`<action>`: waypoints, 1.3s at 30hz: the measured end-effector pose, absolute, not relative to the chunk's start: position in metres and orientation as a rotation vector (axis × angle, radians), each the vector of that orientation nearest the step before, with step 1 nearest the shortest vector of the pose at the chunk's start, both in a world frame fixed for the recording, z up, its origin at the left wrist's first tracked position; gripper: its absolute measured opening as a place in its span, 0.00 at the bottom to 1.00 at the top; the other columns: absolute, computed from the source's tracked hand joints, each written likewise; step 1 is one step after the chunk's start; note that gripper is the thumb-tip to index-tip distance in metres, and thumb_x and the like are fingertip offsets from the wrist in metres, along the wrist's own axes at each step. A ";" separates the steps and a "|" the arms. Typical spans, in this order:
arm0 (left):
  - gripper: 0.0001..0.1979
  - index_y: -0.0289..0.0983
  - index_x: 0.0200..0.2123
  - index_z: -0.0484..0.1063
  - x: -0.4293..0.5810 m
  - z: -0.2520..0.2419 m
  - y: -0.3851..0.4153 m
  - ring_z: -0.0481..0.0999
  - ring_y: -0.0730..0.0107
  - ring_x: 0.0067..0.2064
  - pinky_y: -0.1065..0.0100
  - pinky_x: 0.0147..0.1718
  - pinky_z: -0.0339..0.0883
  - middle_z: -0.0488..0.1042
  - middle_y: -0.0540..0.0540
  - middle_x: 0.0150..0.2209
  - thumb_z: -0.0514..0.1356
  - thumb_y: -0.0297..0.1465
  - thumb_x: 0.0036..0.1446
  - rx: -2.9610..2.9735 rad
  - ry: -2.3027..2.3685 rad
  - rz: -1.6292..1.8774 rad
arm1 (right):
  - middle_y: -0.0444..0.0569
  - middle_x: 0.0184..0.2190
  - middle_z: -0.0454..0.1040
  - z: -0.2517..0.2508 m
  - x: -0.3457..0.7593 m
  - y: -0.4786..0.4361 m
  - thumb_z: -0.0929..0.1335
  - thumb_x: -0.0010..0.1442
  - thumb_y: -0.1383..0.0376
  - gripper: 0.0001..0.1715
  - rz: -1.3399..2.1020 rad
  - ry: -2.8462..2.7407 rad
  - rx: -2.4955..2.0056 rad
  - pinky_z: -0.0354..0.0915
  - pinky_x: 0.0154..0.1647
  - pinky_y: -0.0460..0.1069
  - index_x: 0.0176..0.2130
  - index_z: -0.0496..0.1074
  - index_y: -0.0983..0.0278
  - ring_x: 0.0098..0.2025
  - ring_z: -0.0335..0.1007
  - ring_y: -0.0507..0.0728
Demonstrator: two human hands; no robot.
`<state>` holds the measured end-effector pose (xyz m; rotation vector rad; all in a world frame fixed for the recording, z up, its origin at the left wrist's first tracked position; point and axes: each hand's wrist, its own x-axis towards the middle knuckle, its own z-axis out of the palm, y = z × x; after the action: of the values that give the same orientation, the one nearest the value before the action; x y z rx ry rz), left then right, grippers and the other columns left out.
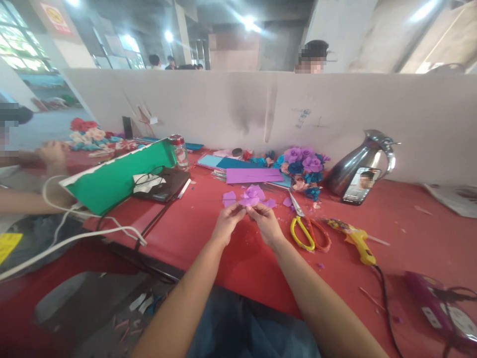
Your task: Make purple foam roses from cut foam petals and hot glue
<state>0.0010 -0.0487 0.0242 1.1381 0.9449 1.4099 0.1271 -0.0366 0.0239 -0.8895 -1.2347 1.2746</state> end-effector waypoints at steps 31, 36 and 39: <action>0.08 0.35 0.31 0.79 -0.009 0.022 -0.047 0.74 0.64 0.36 0.69 0.38 0.65 0.79 0.47 0.32 0.62 0.33 0.50 1.516 1.437 1.635 | 0.41 0.23 0.69 0.028 0.133 -0.033 0.69 0.46 0.62 0.06 1.262 -1.328 -0.912 0.57 0.30 0.47 0.27 0.73 0.62 0.25 0.59 0.50; 0.06 0.35 0.23 0.76 -0.010 0.016 -0.043 0.68 0.70 0.28 0.73 0.31 0.61 0.73 0.53 0.23 0.61 0.30 0.47 1.389 1.516 1.673 | 0.42 0.24 0.72 0.038 0.131 -0.043 0.69 0.41 0.66 0.08 1.540 -1.110 -0.884 0.57 0.27 0.45 0.28 0.73 0.62 0.24 0.62 0.49; 0.07 0.35 0.21 0.75 -0.011 0.010 -0.040 0.66 0.72 0.27 0.73 0.30 0.59 0.71 0.54 0.20 0.62 0.32 0.46 1.313 1.510 1.687 | 0.43 0.25 0.74 0.040 0.131 -0.045 0.69 0.40 0.66 0.10 1.669 -1.003 -0.888 0.55 0.23 0.43 0.29 0.74 0.63 0.22 0.64 0.48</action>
<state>-0.0111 -0.0398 0.0103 1.3129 1.5096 1.6868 0.1309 -0.0453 0.0396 -0.8884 -1.0033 1.6689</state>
